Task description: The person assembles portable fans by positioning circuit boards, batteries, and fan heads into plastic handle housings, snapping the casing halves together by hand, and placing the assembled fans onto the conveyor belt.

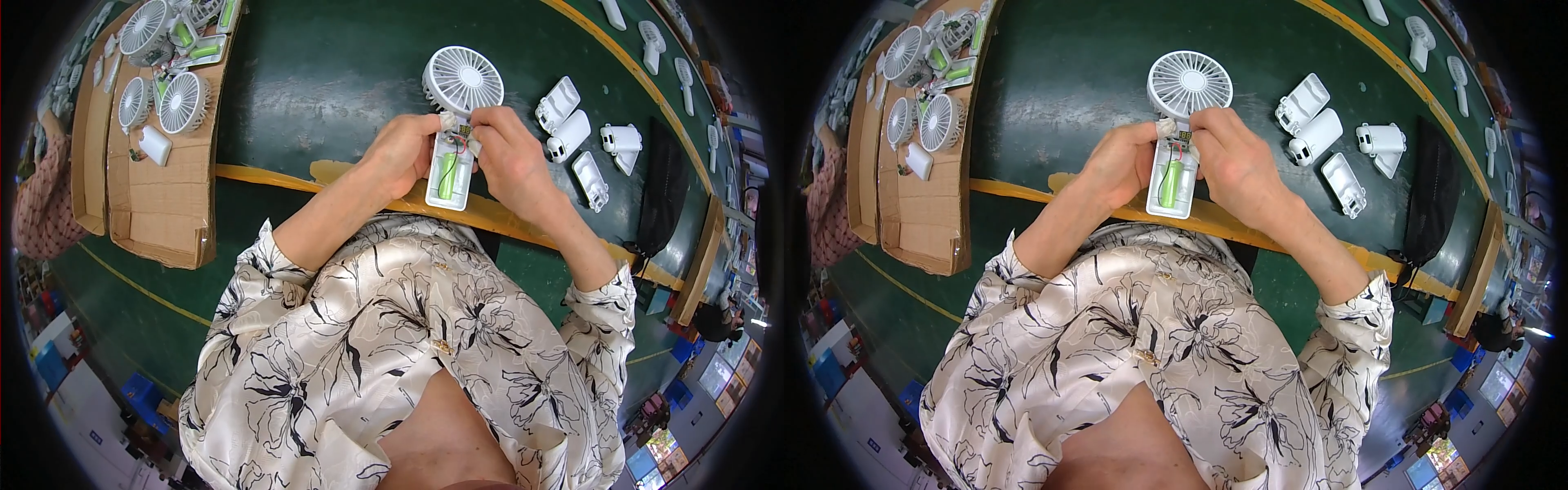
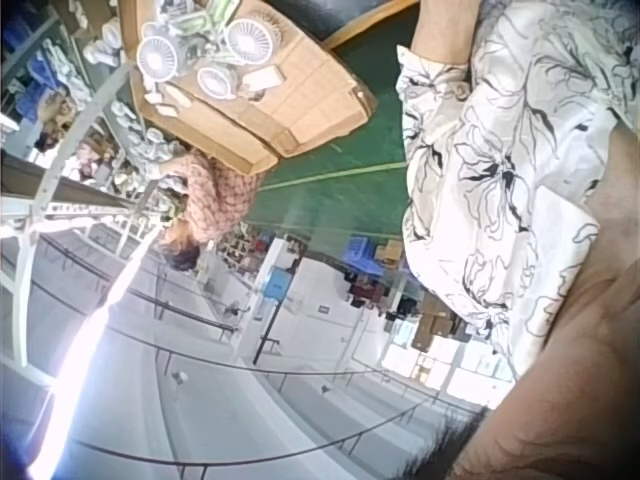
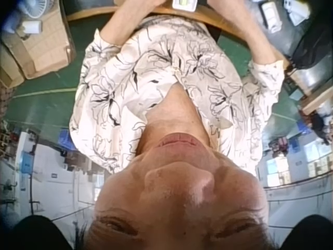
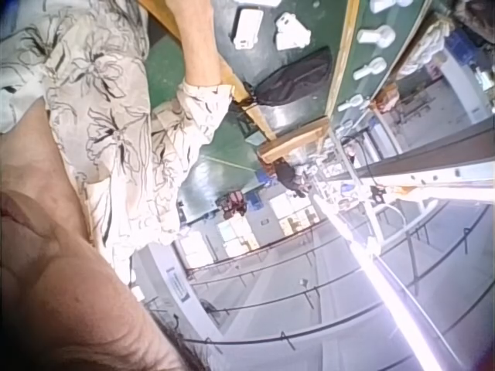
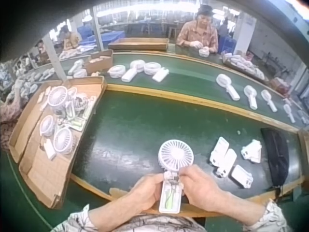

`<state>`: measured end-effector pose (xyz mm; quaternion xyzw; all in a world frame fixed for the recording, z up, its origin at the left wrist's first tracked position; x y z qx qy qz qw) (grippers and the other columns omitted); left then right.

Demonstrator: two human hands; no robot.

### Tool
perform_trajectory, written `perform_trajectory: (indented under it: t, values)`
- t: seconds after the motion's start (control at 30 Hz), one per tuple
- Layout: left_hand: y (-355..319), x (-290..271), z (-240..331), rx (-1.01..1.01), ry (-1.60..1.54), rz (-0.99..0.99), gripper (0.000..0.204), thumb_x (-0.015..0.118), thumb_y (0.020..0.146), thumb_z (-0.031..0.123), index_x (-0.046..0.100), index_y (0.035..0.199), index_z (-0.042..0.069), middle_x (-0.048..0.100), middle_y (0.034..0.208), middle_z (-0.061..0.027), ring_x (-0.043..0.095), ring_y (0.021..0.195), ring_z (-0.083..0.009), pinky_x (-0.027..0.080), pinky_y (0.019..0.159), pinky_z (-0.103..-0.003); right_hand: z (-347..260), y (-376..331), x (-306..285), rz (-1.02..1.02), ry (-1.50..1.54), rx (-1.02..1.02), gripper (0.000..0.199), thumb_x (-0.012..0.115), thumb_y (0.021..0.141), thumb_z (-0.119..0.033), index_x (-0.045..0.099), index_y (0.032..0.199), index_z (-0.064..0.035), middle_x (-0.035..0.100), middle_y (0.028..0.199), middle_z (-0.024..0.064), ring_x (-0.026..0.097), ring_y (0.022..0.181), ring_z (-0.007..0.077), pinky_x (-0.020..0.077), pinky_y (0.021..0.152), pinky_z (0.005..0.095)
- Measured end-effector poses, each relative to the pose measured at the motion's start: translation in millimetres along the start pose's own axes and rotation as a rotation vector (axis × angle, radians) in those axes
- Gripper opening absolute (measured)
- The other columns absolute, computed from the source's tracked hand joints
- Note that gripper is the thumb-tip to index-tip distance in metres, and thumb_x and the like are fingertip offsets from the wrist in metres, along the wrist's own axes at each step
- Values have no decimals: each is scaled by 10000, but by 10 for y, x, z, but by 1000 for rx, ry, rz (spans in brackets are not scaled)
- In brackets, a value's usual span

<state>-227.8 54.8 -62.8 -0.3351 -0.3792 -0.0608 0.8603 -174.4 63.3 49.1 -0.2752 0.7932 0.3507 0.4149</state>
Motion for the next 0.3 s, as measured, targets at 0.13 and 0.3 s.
perform_trajectory:
  t: [0.13,0.3]
  values:
    - [-12,-72,-13,-2,10,89,239,384,861,145,507,978,-23,575,888,-113,586,782,-201,497,712,-371,-61,-5,26,-38,-38,-33,248,556,587,102,516,829,66,508,932,148,528,816,294,460,676,337]
    - [-46,-127,-8,-27,185,145,242,439,850,179,513,983,-8,581,885,-107,583,792,-185,473,763,-378,-93,-31,161,-139,-171,-76,236,577,605,26,520,831,56,504,956,147,516,854,296,451,706,317]
Point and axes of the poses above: each hand's wrist, its own y-axis towards the middle knuckle, its own x-axis out of the palm, z = x × y, the point moved 10 cm from there along y, towards the middle knuckle
